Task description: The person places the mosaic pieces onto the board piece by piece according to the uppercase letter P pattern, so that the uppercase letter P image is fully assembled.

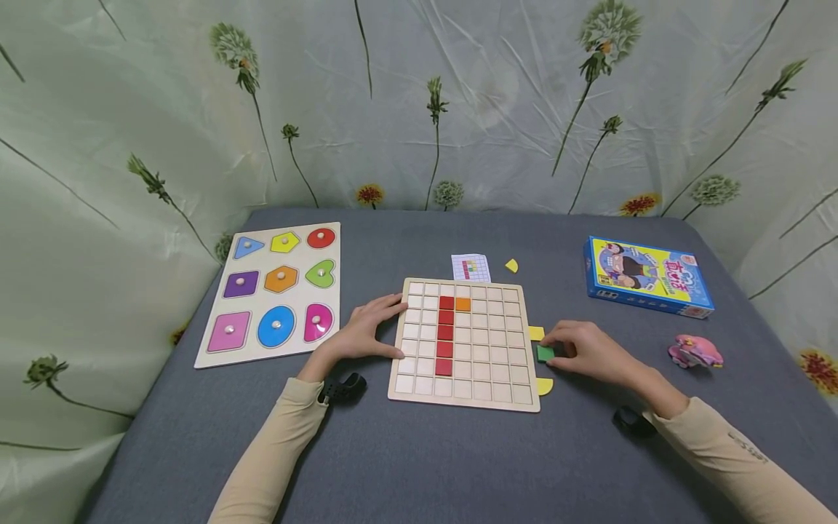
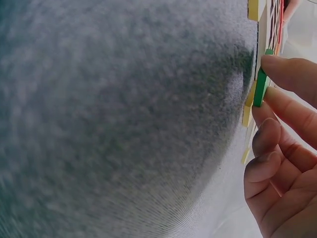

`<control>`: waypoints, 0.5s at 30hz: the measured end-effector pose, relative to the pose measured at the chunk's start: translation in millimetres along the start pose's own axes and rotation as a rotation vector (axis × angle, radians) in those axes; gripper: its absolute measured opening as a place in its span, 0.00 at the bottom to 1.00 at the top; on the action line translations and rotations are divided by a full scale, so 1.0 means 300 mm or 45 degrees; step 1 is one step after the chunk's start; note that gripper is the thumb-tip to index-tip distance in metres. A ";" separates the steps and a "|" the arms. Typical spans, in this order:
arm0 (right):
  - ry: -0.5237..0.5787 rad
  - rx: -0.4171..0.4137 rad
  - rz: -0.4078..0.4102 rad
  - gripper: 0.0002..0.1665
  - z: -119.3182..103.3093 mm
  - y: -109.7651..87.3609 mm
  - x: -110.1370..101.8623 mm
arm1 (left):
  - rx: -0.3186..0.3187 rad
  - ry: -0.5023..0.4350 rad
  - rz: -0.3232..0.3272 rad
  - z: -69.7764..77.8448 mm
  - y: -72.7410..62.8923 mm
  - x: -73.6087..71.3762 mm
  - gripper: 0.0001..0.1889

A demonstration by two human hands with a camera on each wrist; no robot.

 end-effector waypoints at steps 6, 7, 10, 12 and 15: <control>-0.012 -0.012 0.029 0.13 -0.004 0.006 -0.006 | 0.001 -0.003 0.000 -0.002 0.000 -0.001 0.46; -0.012 -0.015 0.033 0.13 -0.005 0.008 -0.006 | 0.002 -0.003 0.000 -0.002 0.001 -0.001 0.46; -0.008 -0.034 0.046 0.13 -0.008 0.013 -0.002 | 0.005 -0.002 0.000 -0.003 0.000 -0.001 0.46; -0.003 -0.050 0.056 0.13 -0.010 0.016 0.001 | 0.005 -0.001 -0.001 -0.003 0.000 0.001 0.46; 0.009 -0.070 0.067 0.13 -0.014 0.022 0.007 | 0.007 0.002 0.003 0.004 -0.002 -0.002 0.46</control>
Point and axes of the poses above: each hand's wrist, its own y-axis towards the middle knuckle, its own x-axis out of the palm, z = x × y, the point moved 2 cm from there along y, towards the middle knuckle, and after that the axes turned 7 degrees about z, right-handed, at the moved point
